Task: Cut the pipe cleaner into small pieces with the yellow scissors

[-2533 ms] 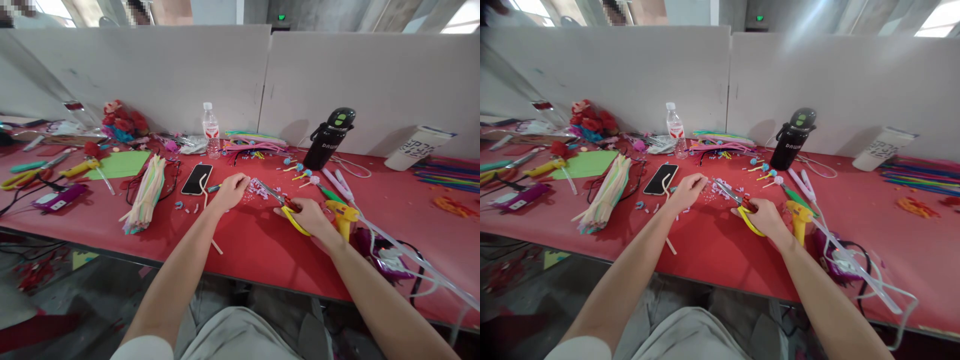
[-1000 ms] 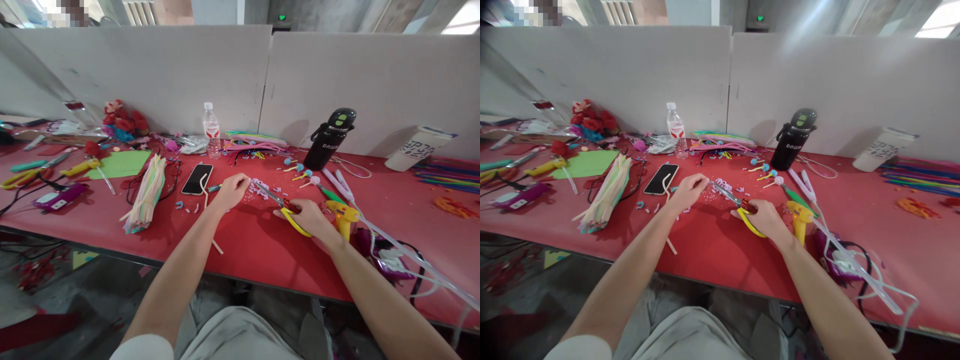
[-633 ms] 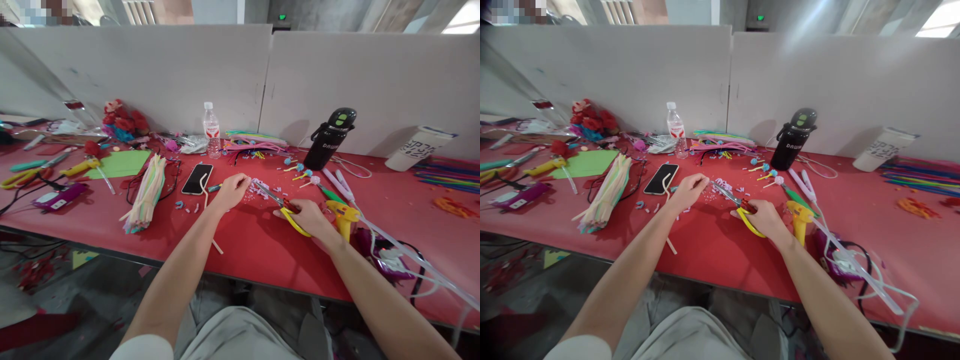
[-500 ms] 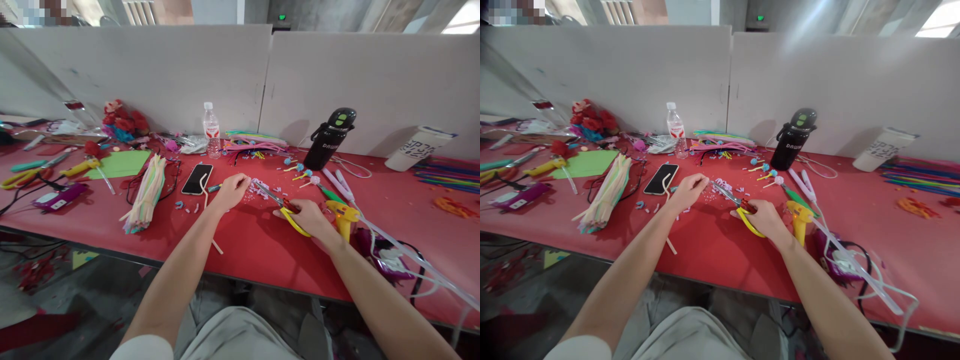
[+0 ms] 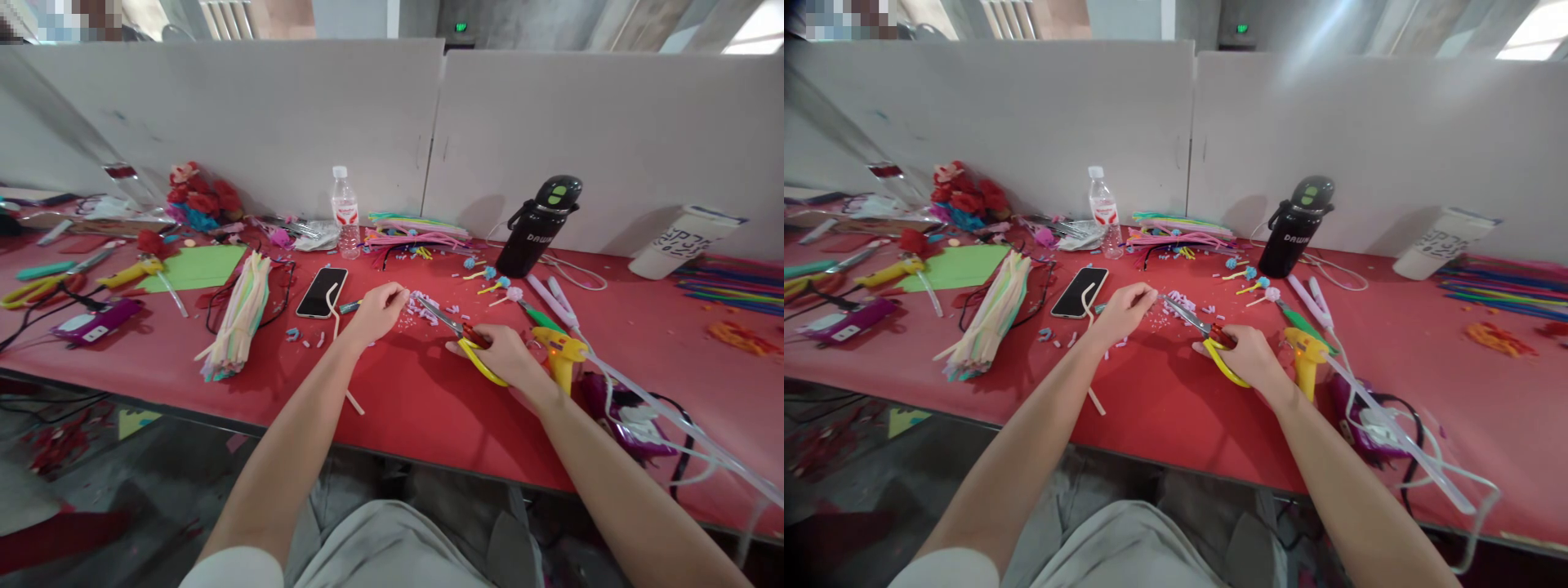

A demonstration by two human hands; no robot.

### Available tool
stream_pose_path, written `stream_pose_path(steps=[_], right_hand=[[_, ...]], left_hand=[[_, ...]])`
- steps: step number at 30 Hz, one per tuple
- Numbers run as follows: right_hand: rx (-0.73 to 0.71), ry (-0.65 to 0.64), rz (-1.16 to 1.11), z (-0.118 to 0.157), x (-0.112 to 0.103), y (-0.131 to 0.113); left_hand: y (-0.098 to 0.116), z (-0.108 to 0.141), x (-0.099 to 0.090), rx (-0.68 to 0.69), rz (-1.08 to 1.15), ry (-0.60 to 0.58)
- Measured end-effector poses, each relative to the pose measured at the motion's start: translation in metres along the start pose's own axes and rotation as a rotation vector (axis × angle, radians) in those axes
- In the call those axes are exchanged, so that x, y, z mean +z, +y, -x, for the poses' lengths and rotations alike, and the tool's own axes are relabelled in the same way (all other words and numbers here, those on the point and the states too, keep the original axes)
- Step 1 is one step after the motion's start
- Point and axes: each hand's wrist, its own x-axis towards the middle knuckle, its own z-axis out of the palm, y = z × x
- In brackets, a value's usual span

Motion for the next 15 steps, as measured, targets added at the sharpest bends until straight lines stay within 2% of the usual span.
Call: stream_pose_path(steps=[15], right_hand=[[-0.005,0.001,0.016,-0.0007,0.0005,0.0013]], left_hand=[[0.0001,-0.0003,0.0007,0.003,0.006,-0.009]])
